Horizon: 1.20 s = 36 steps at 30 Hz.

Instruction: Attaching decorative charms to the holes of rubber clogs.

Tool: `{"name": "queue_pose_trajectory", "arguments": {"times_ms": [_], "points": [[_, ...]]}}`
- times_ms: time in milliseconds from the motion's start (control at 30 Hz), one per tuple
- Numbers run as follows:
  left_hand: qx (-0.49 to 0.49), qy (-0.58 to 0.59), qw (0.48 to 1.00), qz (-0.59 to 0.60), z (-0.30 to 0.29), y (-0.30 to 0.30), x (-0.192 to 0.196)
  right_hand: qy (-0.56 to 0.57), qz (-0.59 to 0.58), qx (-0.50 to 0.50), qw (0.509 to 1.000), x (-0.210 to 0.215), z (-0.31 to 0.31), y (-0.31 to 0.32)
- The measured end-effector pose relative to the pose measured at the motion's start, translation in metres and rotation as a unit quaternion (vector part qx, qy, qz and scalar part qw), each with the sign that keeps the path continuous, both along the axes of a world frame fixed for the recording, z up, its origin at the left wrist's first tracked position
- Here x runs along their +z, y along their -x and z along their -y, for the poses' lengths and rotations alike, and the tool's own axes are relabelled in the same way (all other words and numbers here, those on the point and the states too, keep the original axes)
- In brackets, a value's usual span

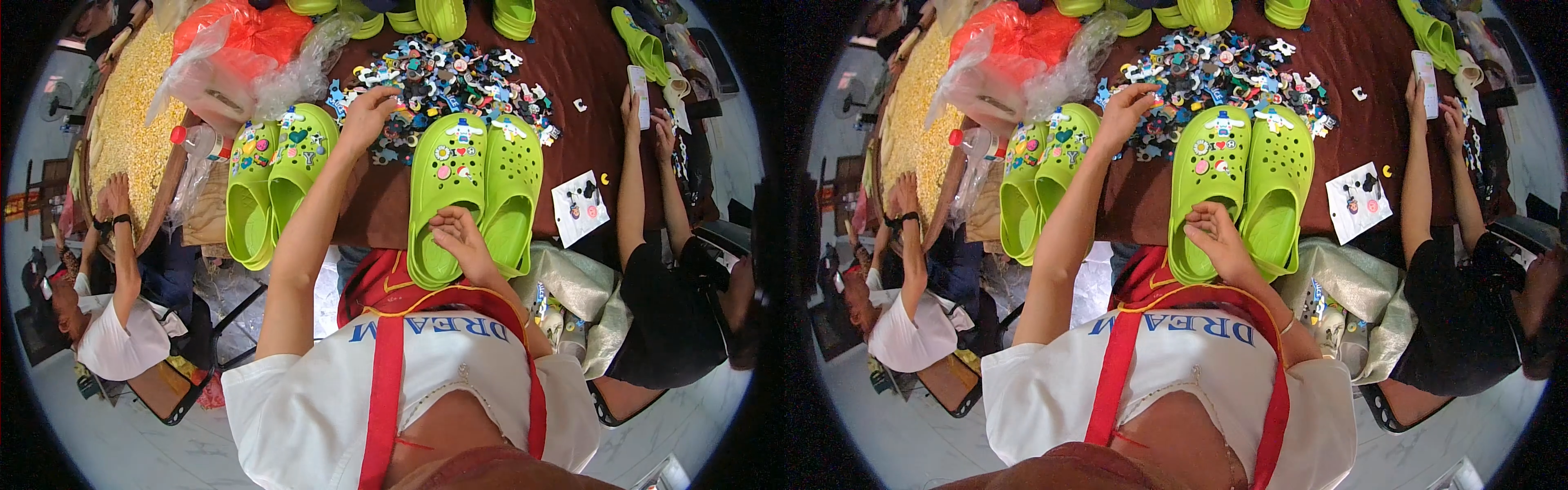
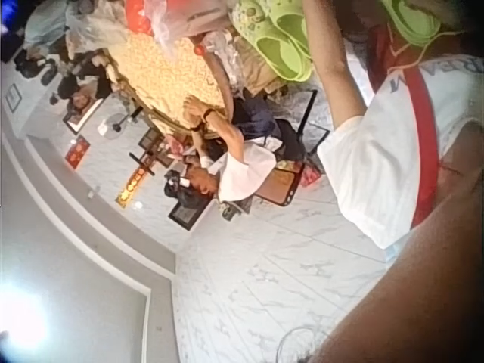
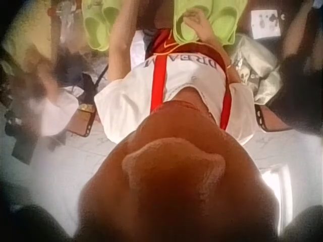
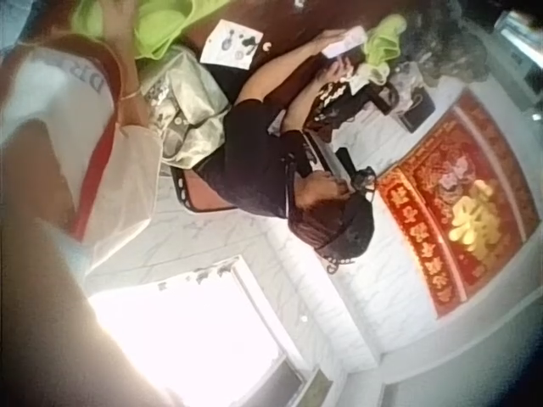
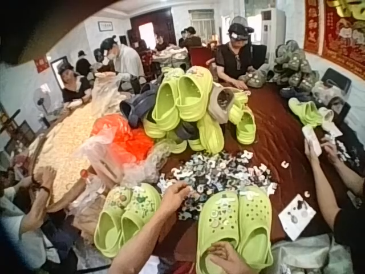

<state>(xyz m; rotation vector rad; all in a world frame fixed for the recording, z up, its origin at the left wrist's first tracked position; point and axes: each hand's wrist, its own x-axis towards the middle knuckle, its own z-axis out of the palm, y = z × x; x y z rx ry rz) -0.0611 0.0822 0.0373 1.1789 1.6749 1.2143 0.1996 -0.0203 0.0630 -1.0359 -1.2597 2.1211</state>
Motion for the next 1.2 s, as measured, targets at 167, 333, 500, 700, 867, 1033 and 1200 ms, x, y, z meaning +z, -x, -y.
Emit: {"name": "queue_pose_trajectory", "arguments": {"times_ms": [167,333,500,700,867,1033,1200], "points": [[0.039,-0.077,0.91,-0.405,-0.01,-0.02,-0.012,-0.017,0.025,0.018,0.999,-0.003,0.0,0.001],[0.034,-0.104,0.862,-0.495,-0.015,-0.033,-0.026,0.073,-0.024,-0.033,0.996,-0.005,0.004,-0.001],[-0.051,-0.096,0.945,-0.308,-0.008,-0.007,-0.023,0.127,-0.054,-0.051,0.989,-0.002,0.0,0.0],[-0.055,-0.074,0.917,-0.389,0.001,0.008,-0.025,0.158,-0.111,-0.089,0.977,0.005,0.0,0.005],[0.035,-0.143,0.944,-0.294,0.003,0.01,-0.011,0.215,-0.168,-0.052,0.961,-0.002,0.001,-0.006],[0.009,0.024,0.964,0.264,0.011,0.0,0.017,0.193,-0.166,-0.054,0.965,0.003,0.0,-0.005],[0.006,-0.108,0.96,-0.258,0.017,0.014,-0.022,0.145,-0.164,-0.057,0.974,0.014,-0.002,0.002]]}}
